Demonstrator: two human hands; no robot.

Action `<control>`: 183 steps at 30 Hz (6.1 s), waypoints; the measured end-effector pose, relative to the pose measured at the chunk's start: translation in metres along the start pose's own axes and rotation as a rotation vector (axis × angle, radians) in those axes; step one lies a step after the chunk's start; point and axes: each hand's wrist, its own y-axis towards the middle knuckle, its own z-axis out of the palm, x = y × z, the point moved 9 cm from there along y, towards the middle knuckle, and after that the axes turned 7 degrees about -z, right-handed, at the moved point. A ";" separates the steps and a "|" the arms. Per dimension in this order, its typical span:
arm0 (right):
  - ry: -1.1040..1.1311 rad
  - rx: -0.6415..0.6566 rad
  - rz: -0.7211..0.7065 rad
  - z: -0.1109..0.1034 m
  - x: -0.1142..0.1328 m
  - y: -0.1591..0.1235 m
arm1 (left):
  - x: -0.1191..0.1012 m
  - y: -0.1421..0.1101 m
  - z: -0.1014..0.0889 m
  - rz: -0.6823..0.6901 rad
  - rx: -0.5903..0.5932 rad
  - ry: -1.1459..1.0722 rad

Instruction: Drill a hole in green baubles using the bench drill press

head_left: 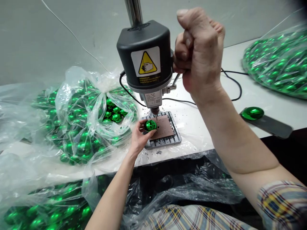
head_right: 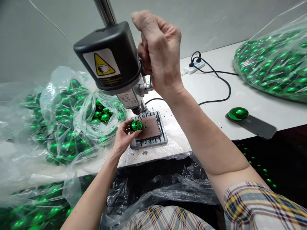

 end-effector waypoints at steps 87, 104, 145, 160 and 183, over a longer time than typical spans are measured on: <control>-0.019 -0.066 0.019 -0.007 -0.006 0.003 | -0.040 -0.110 0.025 0.240 0.328 0.462; 0.002 -0.059 -0.022 -0.007 -0.003 0.001 | 0.005 0.087 -0.120 -0.219 -0.191 1.144; -0.038 0.004 -0.043 0.000 0.001 -0.002 | -0.011 -0.002 0.028 0.227 -0.029 0.036; -0.029 0.019 -0.071 -0.001 0.003 -0.004 | -0.004 -0.004 0.039 0.138 0.036 -0.155; -0.125 0.164 -0.569 -0.033 0.015 -0.079 | -0.009 -0.005 0.039 0.156 0.042 -0.148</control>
